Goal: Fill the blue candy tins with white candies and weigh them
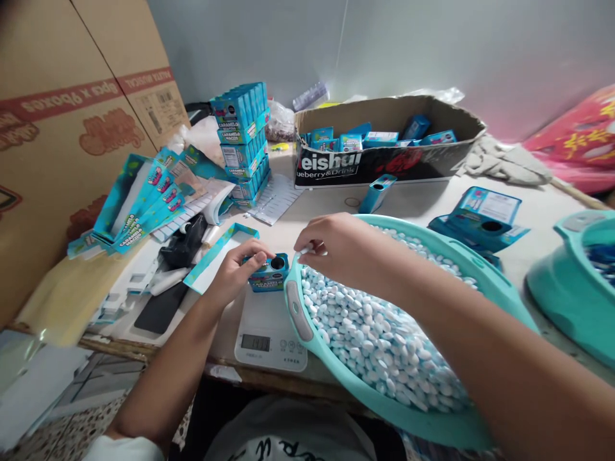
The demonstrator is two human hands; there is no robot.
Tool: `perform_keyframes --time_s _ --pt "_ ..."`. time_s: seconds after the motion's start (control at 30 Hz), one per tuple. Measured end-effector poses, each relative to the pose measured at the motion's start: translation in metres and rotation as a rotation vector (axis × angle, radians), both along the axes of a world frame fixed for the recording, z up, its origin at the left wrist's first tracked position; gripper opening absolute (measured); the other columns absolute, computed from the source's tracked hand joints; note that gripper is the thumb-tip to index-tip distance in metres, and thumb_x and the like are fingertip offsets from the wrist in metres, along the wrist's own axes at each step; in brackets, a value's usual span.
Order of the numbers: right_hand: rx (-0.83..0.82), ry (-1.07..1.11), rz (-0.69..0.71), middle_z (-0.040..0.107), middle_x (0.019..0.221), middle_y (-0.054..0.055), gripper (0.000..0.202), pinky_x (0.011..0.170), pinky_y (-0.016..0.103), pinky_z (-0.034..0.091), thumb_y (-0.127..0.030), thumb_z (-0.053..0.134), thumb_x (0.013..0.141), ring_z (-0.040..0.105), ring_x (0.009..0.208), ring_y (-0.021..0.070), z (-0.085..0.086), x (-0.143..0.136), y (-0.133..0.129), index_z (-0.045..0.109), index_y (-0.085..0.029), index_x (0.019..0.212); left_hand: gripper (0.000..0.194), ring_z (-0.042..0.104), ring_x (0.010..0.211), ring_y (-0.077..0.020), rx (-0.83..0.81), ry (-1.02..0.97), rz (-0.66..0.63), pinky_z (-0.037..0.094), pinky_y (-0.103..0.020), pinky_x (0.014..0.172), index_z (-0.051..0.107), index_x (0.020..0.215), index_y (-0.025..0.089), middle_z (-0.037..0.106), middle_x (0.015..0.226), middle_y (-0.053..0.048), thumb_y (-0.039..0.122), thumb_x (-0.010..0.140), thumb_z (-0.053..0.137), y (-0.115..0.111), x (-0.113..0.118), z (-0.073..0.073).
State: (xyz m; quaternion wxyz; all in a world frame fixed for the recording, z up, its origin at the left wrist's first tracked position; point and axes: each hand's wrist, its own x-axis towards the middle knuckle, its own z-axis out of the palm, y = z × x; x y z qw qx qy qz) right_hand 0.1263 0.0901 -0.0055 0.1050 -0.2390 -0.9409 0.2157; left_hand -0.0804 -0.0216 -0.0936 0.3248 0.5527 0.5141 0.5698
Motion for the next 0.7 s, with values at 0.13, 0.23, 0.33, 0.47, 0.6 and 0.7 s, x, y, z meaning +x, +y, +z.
perform_keyframes --time_s 0.13,0.23,0.33,0.47,0.6,0.7 --pt "-0.074 0.123 -0.055 0.074 0.096 0.005 0.020 0.073 0.029 0.054 -0.035 0.063 0.088 0.068 0.078 0.0159 -0.001 -0.008 -0.009 0.077 -0.020 0.092 0.036 0.065 0.097 -0.0208 -0.039 -0.020 -0.004 0.049 -0.031 0.090 0.079 0.096 0.024 0.074 0.102 -0.005 0.058 0.088 0.072 -0.001 -0.002 -0.002" --pt "-0.163 0.206 -0.062 0.073 0.095 0.003 0.020 0.074 0.028 0.056 -0.038 0.066 0.087 0.068 0.079 0.0150 -0.004 -0.014 -0.014 0.076 -0.022 0.093 0.043 0.064 0.097 -0.0205 -0.057 -0.049 -0.018 0.050 -0.030 0.088 0.078 0.102 0.025 0.074 0.104 -0.005 0.064 0.088 0.070 -0.002 -0.002 -0.003" --pt "-0.238 0.248 -0.040 0.073 0.092 0.003 0.019 0.072 0.028 0.055 -0.039 0.069 0.085 0.068 0.078 0.0150 -0.008 -0.020 -0.015 0.076 -0.023 0.091 0.052 0.064 0.095 -0.0199 -0.073 -0.084 -0.034 0.050 -0.029 0.087 0.078 0.102 0.024 0.074 0.102 -0.005 0.073 0.086 0.067 -0.002 -0.002 -0.002" --pt "-0.200 0.263 0.048 0.073 0.094 0.005 0.018 0.072 0.027 0.055 -0.035 0.066 0.089 0.067 0.079 0.0149 -0.014 -0.024 -0.015 0.077 -0.021 0.091 0.060 0.066 0.096 -0.0206 -0.089 -0.110 -0.040 0.051 -0.029 0.087 0.077 0.096 0.023 0.074 0.103 -0.006 0.080 0.082 0.067 -0.001 -0.001 -0.001" --pt "-0.164 0.282 0.102 0.073 0.098 0.007 0.016 0.078 0.027 0.059 -0.028 0.063 0.091 0.068 0.081 0.0145 -0.022 -0.025 -0.013 0.077 -0.019 0.093 0.064 0.066 0.093 -0.0209 -0.110 -0.114 -0.031 0.051 -0.029 0.085 0.075 0.097 0.021 0.073 0.098 -0.006 0.082 0.081 0.066 -0.001 -0.001 -0.002" --pt "-0.134 0.261 0.121 0.073 0.101 0.008 0.017 0.080 0.027 0.060 -0.023 0.062 0.092 0.069 0.083 0.0143 -0.025 -0.025 -0.012 0.077 -0.018 0.098 0.065 0.065 0.090 -0.0207 -0.125 -0.104 -0.024 0.051 -0.029 0.082 0.074 0.100 0.020 0.072 0.094 -0.005 0.081 0.080 0.067 0.000 -0.001 -0.002"
